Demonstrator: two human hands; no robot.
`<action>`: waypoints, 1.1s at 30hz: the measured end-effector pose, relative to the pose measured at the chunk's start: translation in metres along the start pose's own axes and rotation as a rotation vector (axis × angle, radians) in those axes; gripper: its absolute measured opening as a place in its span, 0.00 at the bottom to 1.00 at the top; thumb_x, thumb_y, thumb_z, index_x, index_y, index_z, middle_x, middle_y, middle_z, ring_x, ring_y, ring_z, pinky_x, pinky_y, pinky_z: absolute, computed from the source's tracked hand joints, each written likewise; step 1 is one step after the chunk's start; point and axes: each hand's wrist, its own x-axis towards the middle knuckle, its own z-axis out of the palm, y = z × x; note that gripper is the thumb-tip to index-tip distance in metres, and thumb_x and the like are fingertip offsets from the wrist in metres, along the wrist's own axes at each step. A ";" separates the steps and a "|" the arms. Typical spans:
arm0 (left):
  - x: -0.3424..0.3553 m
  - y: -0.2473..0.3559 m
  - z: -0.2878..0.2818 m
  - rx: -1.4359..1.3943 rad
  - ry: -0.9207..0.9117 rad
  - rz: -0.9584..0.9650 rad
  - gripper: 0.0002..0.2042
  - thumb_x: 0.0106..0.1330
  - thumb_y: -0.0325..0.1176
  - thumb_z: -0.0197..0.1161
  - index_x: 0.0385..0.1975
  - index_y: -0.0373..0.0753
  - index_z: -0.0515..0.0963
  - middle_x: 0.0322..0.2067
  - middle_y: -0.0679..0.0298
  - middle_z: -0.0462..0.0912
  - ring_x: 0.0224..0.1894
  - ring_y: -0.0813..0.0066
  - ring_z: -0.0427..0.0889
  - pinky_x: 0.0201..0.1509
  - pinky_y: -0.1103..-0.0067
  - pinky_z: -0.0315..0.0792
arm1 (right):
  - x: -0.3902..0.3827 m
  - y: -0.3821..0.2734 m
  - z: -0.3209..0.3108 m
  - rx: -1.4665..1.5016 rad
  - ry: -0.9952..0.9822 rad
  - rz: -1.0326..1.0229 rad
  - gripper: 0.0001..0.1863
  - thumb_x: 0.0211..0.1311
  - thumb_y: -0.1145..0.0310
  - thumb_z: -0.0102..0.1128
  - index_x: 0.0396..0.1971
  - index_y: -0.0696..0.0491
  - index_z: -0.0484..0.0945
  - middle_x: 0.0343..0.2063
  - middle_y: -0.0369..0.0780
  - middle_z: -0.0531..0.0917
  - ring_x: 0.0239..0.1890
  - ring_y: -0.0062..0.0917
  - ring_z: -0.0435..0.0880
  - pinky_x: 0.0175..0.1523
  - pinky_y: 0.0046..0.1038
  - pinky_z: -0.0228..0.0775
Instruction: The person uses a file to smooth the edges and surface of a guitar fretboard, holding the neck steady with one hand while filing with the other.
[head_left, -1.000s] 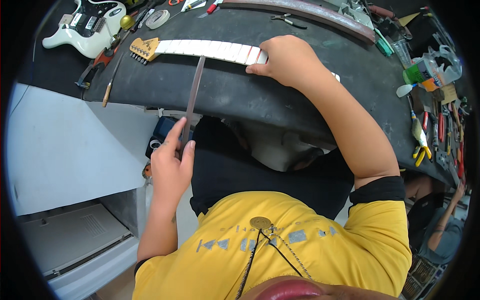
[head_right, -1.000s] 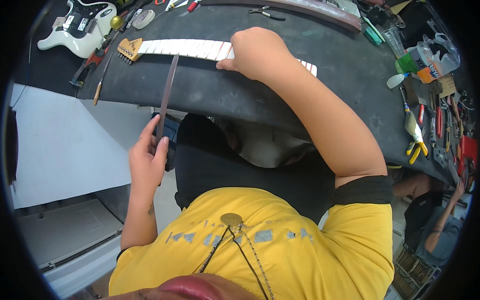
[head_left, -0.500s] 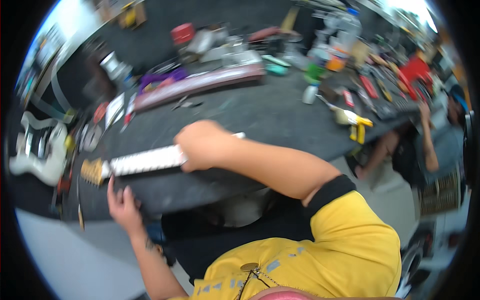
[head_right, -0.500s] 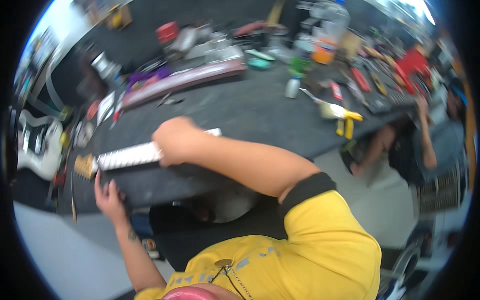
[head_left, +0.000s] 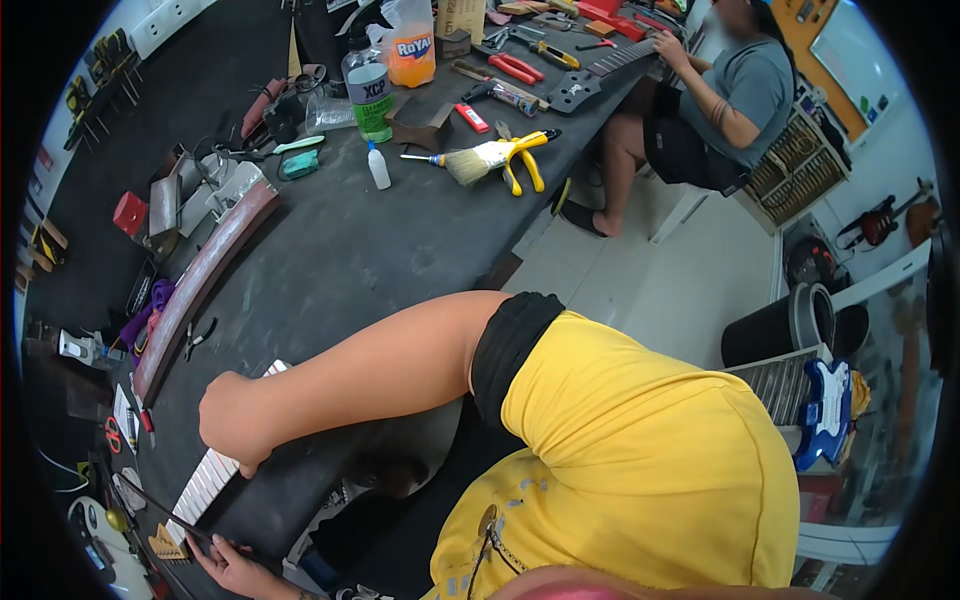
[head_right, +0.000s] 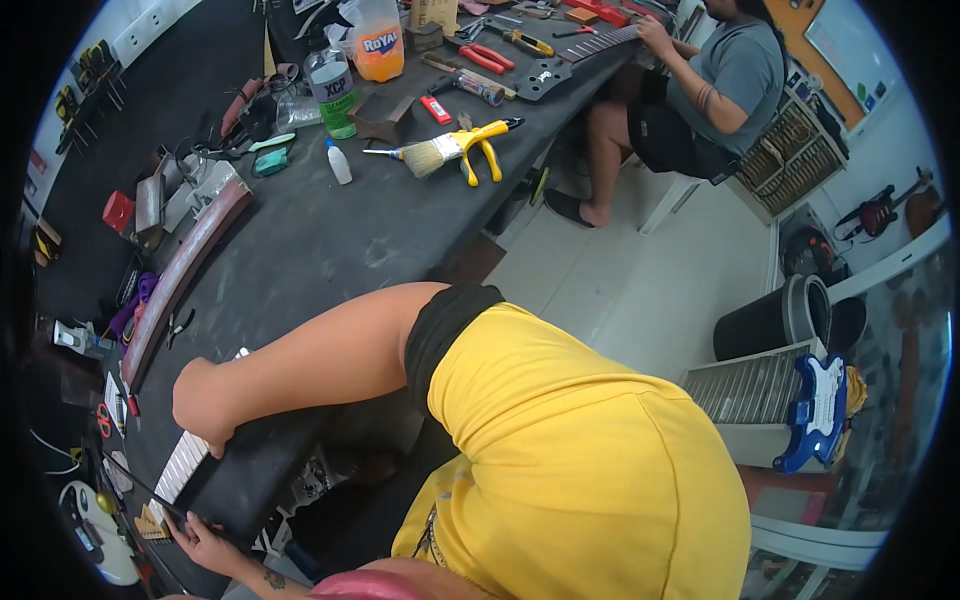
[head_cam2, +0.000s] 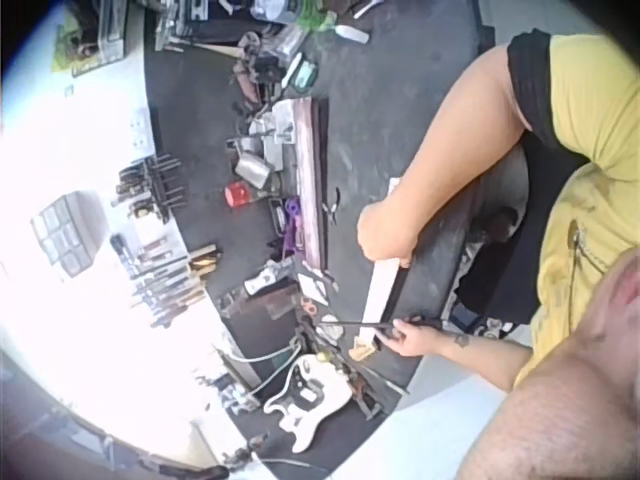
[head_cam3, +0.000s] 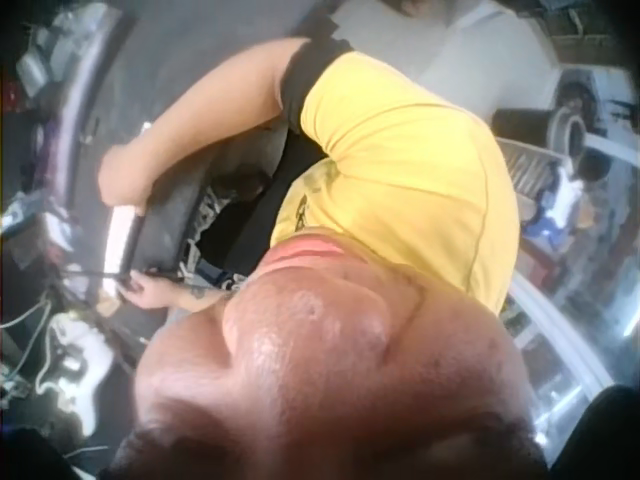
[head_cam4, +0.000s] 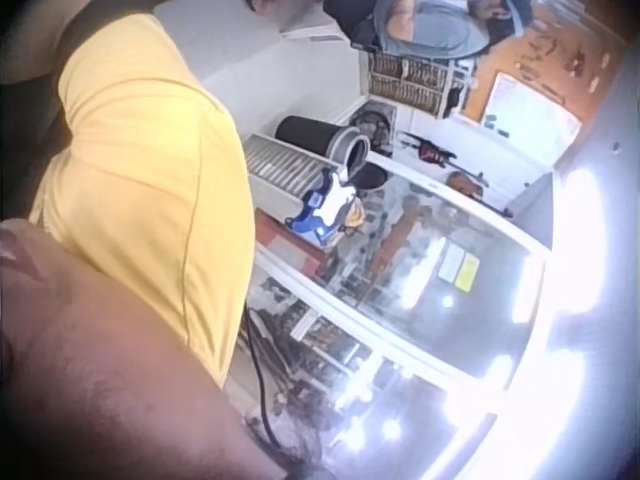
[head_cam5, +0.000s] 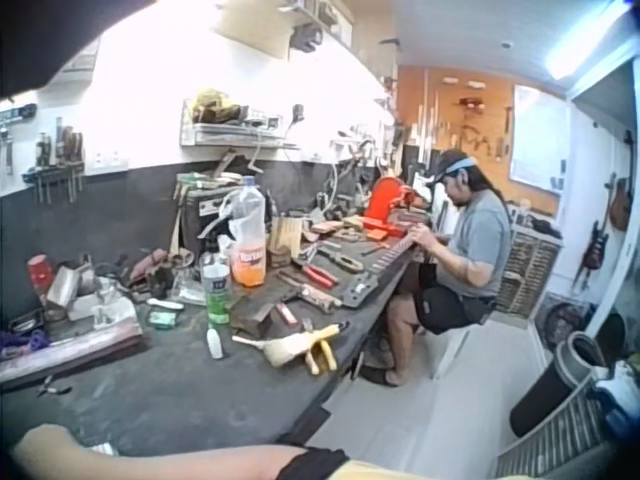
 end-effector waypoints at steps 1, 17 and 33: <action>0.001 0.001 0.001 -0.004 -0.001 -0.001 0.27 0.86 0.28 0.64 0.83 0.38 0.72 0.26 0.74 0.68 0.25 0.87 0.65 0.28 0.84 0.63 | -0.002 0.002 -0.004 0.027 -0.026 -0.013 0.29 0.55 0.37 0.83 0.39 0.51 0.97 0.36 0.44 0.96 0.43 0.41 0.97 0.48 0.42 0.88; 0.011 -0.024 0.003 -0.083 -0.020 0.013 0.28 0.86 0.29 0.64 0.84 0.39 0.71 0.26 0.74 0.67 0.25 0.87 0.64 0.27 0.83 0.62 | -0.160 0.096 -0.055 0.132 0.553 0.416 0.18 0.69 0.51 0.77 0.35 0.52 0.89 0.35 0.41 0.92 0.49 0.45 0.92 0.53 0.45 0.83; -0.078 0.170 0.109 -0.576 -0.457 0.070 0.28 0.79 0.21 0.65 0.79 0.32 0.74 0.35 0.68 0.82 0.27 0.86 0.75 0.28 0.85 0.72 | -0.220 0.096 0.022 -0.109 0.723 0.516 0.23 0.66 0.54 0.79 0.53 0.54 0.90 0.57 0.44 0.87 0.66 0.42 0.82 0.72 0.45 0.73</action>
